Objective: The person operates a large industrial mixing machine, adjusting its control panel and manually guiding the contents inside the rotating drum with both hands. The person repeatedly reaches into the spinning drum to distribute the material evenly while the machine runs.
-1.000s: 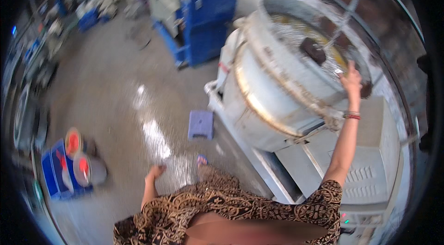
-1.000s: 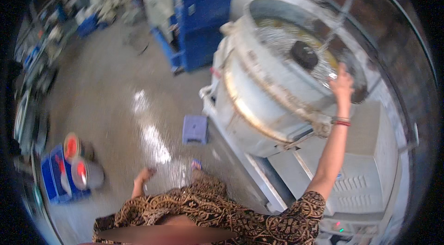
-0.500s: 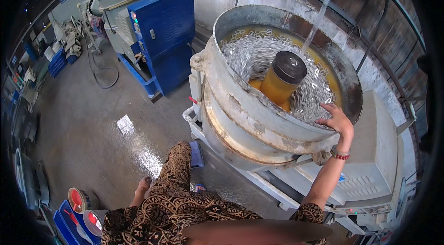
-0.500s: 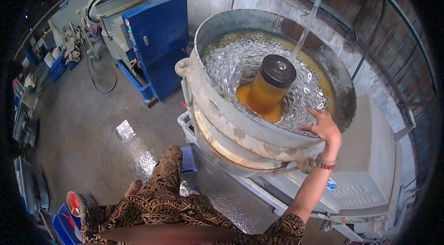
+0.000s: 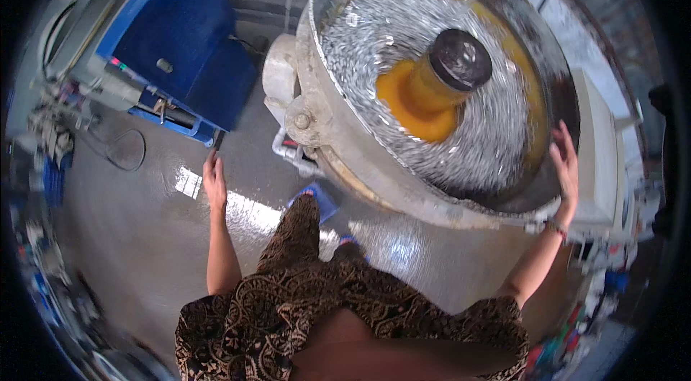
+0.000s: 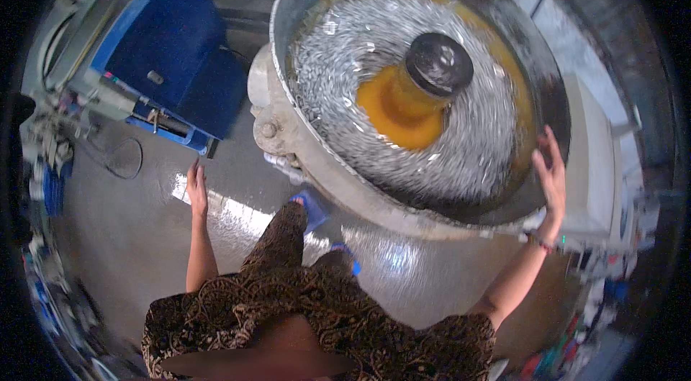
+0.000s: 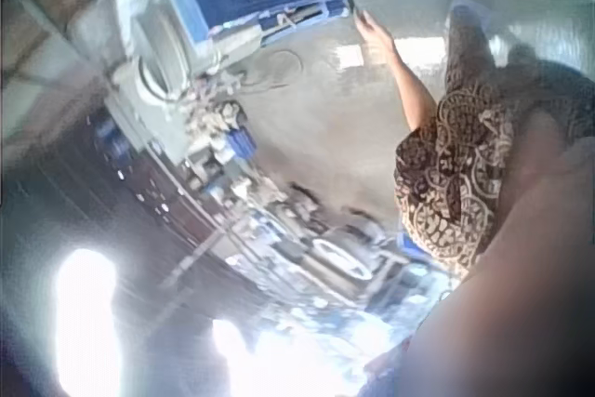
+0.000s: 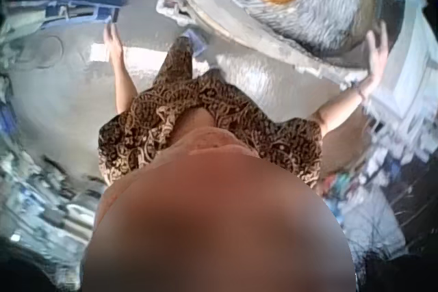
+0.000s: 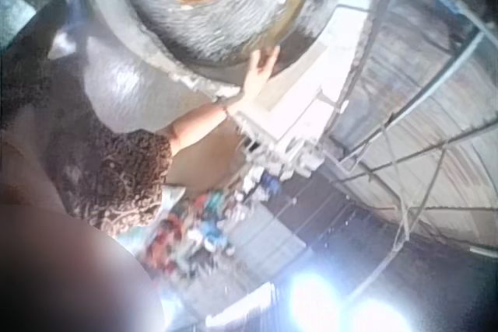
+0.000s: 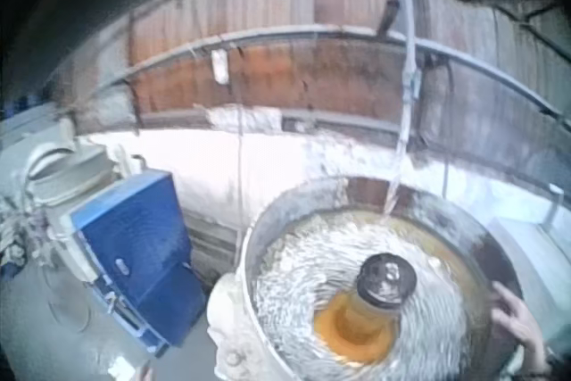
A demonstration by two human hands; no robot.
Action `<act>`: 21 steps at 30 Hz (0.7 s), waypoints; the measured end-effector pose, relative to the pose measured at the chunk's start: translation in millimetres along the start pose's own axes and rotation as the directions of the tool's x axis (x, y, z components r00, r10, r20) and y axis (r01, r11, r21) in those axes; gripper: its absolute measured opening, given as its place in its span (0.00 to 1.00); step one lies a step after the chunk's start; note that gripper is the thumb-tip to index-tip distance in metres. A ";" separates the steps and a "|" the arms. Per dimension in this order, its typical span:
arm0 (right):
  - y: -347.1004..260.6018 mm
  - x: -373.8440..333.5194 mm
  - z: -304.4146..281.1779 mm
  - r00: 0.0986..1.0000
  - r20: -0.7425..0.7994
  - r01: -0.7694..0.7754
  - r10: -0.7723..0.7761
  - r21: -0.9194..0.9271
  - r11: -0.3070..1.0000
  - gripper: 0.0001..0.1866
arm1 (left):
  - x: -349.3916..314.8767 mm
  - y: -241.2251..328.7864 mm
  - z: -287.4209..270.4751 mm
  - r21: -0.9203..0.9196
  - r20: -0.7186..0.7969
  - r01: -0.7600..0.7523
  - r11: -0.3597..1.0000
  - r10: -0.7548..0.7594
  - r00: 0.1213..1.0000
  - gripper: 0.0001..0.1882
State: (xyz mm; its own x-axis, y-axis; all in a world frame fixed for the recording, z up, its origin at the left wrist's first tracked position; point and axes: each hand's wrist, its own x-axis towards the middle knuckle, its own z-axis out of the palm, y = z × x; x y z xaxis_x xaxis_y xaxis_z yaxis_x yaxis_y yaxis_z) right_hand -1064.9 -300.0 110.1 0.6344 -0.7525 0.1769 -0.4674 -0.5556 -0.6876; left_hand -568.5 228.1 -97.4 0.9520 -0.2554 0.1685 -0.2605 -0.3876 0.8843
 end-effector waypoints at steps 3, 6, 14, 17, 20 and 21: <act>5.0 -5.0 11.9 0.888 -0.454 -0.381 0.065 -0.652 0.655 0.39 | 56.7 60.5 21.5 -0.064 0.223 -0.034 0.997 0.048 0.974 0.24; 18.9 -12.2 16.2 0.705 -0.702 -0.698 0.097 -0.663 0.271 0.42 | 102.7 123.9 45.2 -0.157 0.320 -0.112 0.981 0.158 0.934 0.27; 43.4 -5.6 18.2 0.558 -0.604 -0.821 0.570 -0.300 0.486 0.18 | 178.2 262.5 126.8 -0.163 0.414 -0.384 0.909 0.416 0.810 0.32; 30.9 -5.1 22.8 0.519 -0.611 -0.845 0.598 -0.261 0.466 0.18 | 190.0 291.6 158.7 0.013 0.472 -0.404 0.915 0.351 0.809 0.39; 27.2 -3.0 23.9 0.505 -0.581 -0.853 0.638 -0.227 0.469 0.19 | 205.0 300.8 182.0 0.137 0.501 -0.336 0.932 0.227 0.835 0.43; 30.0 -1.3 23.6 0.525 -0.576 -0.840 0.626 -0.233 0.490 0.19 | 210.0 299.0 188.3 0.139 0.501 -0.318 0.938 0.211 0.839 0.44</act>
State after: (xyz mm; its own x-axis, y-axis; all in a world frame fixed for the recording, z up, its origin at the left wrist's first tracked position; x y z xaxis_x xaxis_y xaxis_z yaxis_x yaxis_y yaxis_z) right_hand -1065.3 -307.3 72.5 -0.3146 -0.9468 0.0680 -0.9052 0.2777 -0.3217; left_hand -476.8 -108.2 120.3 0.6637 -0.7400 0.1093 -0.5696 -0.4052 0.7151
